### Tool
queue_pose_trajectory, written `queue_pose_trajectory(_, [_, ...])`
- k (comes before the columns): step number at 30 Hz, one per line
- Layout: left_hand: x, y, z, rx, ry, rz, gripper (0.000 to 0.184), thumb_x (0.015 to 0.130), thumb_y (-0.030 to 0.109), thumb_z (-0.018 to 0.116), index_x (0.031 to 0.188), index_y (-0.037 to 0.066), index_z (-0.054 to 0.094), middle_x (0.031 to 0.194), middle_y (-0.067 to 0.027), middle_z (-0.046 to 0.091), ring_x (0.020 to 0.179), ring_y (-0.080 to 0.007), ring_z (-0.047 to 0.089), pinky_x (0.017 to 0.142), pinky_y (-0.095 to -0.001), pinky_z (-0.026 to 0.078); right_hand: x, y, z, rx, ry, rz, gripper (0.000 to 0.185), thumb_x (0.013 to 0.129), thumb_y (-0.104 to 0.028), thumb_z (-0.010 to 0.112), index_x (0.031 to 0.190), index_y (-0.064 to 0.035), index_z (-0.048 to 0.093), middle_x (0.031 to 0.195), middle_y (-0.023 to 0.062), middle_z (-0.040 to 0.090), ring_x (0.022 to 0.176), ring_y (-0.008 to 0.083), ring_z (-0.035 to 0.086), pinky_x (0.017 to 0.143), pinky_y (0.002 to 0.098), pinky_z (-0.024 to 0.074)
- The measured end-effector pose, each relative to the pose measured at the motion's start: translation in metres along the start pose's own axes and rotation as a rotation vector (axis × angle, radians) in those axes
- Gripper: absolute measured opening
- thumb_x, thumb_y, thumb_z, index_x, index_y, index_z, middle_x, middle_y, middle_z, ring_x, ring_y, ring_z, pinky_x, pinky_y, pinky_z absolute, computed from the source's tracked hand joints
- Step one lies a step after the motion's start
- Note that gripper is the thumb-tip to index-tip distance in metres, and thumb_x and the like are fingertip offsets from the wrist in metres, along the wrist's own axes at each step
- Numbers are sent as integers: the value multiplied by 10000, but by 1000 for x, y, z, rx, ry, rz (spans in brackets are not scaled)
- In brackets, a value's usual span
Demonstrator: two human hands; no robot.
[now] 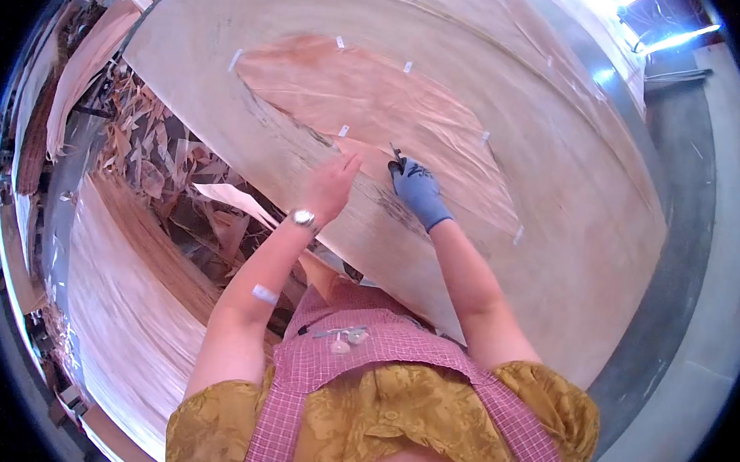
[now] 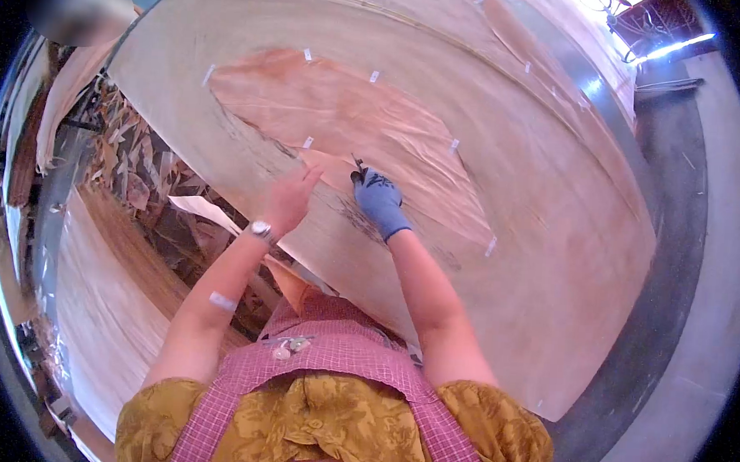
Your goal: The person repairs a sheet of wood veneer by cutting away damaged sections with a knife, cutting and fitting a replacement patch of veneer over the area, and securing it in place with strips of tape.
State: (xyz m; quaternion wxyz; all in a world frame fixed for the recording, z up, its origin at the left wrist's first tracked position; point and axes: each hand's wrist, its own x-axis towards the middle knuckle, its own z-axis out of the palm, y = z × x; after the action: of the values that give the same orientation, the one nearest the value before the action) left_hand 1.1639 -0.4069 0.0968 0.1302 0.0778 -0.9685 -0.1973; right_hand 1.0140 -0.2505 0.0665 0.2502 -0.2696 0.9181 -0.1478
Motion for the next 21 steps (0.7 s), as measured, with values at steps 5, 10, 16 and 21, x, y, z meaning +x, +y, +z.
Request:
queue_pose_trajectory(5, [30, 1, 9, 77, -281, -119, 501, 858, -12, 481, 1358, 19, 473, 1179, -200, 622, 1071, -362, 609, 872, -464, 503, -11, 5, -5, 766, -120, 130, 323, 978, -318, 541, 1036, -28, 670, 935, 117, 713, 792, 265, 678, 690, 364, 532])
queue_pose_trajectory(10, [72, -34, 17, -75, -614, -166, 478, 888, 58, 498, 1364, 15, 475, 1190, -253, 614, 1123, -399, 578, 934, -458, 480, -108, -46, -8, 1193, -187, -456, 218, 900, -14, 592, 1099, -2, 678, 979, 87, 704, 922, 184, 656, 832, 307, 522])
queue_pose_trajectory(16, [94, -39, 13, -113, -786, -219, 431, 974, 193, 450, 1363, 9, 471, 1225, -251, 609, 1126, -395, 576, 972, -445, 446, -137, -89, 38, 1343, -325, -642, 364, 788, -55, 789, 1117, -5, 642, 1080, 66, 679, 1020, 138, 606, 913, 313, 489])
queue_pose_trajectory(21, [92, -44, 20, -185, -650, -171, 281, 891, 91, 448, 1127, -9, 562, 1086, -256, 645, 1032, -425, 609, 883, -475, 472, -146, -90, 41, 1521, -486, -406, 384, 795, -120, 820, 1121, -41, 633, 930, 29, 673, 815, 110, 608, 744, 281, 509])
